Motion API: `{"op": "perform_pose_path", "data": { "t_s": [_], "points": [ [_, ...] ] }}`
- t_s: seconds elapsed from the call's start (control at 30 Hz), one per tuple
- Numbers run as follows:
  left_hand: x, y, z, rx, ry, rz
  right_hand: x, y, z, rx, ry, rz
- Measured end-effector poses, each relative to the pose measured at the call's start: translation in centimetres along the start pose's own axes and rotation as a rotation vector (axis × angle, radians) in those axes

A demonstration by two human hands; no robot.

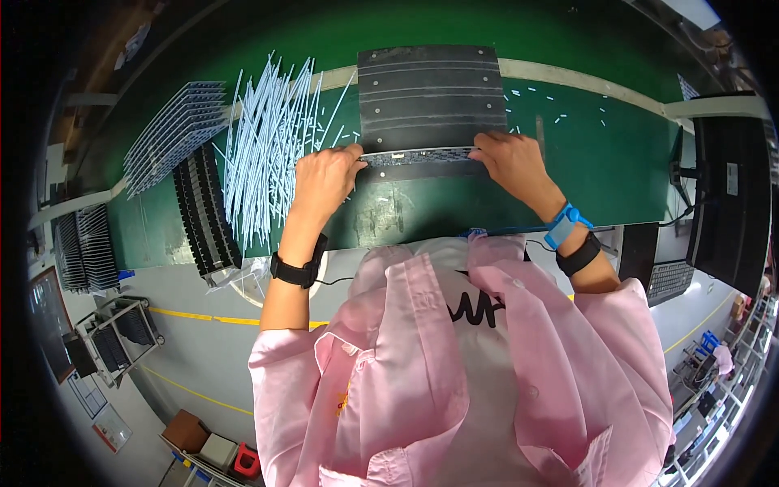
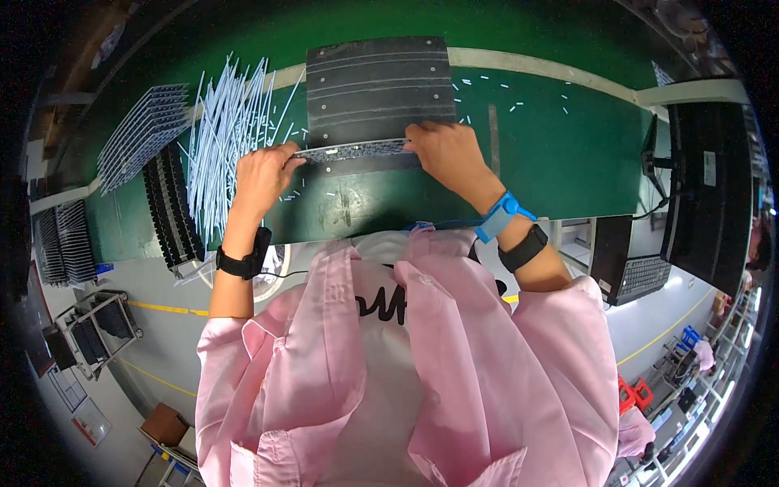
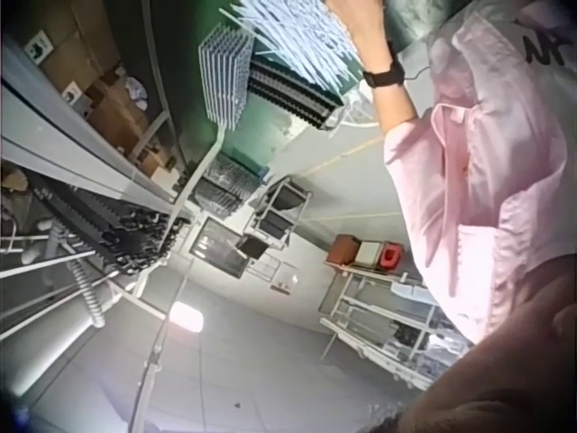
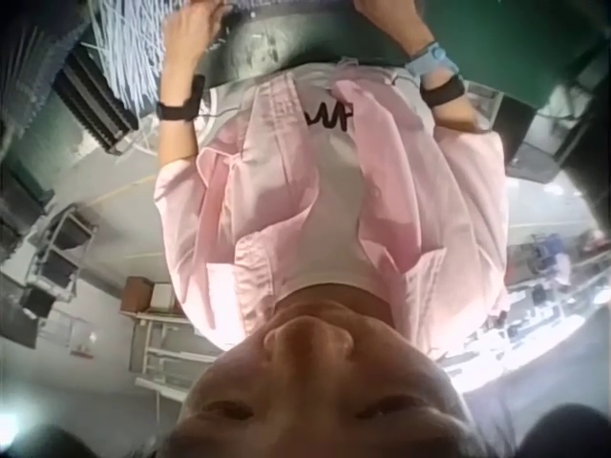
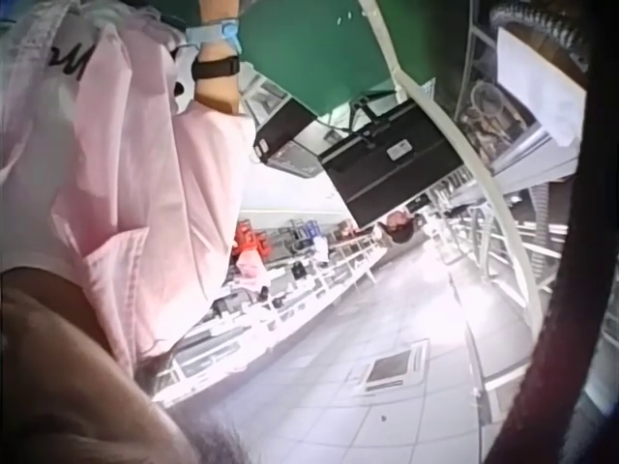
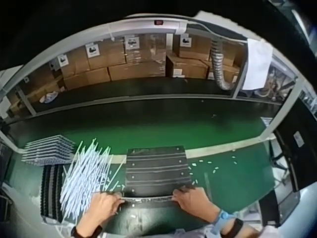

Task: The person picks up a keyboard panel, places it onto a black jig, and presses a thin metal strip into the top edge. They then remove the panel and set it aside, repeating this process for several more panels.

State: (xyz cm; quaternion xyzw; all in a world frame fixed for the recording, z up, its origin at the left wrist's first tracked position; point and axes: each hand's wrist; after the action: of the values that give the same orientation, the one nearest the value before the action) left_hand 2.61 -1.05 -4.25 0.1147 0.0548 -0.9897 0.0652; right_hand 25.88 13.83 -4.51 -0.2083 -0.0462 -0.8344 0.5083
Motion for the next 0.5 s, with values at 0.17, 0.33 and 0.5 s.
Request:
{"op": "perform_pose_path", "data": {
  "t_s": [0.17, 0.33, 0.5],
  "points": [
    [1.5, -2.8, -0.9, -0.026, 0.063, -0.035, -3.0, -2.7, -0.3, 0.029, 0.054, 0.021],
    [8.9, -9.9, -6.5, 0.356, 0.534, 0.133, -8.4, -8.2, -4.4, 0.18, 0.077, -0.032],
    [9.0, -15.4, -4.1, 0.516, 0.503, 0.047, -9.6, -8.2, -3.2, 0.006, -0.041, -0.184]
  ]
}}
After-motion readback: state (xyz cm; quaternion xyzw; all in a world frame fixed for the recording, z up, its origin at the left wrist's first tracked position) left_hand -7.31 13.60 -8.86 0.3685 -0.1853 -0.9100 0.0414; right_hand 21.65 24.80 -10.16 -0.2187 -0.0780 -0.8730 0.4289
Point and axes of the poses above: each hand's wrist, its own y-axis away from the middle knuckle, its own z-axis out of the back of the hand, x = y × z, and after that the axes turned 4 degrees about -y, right-handed
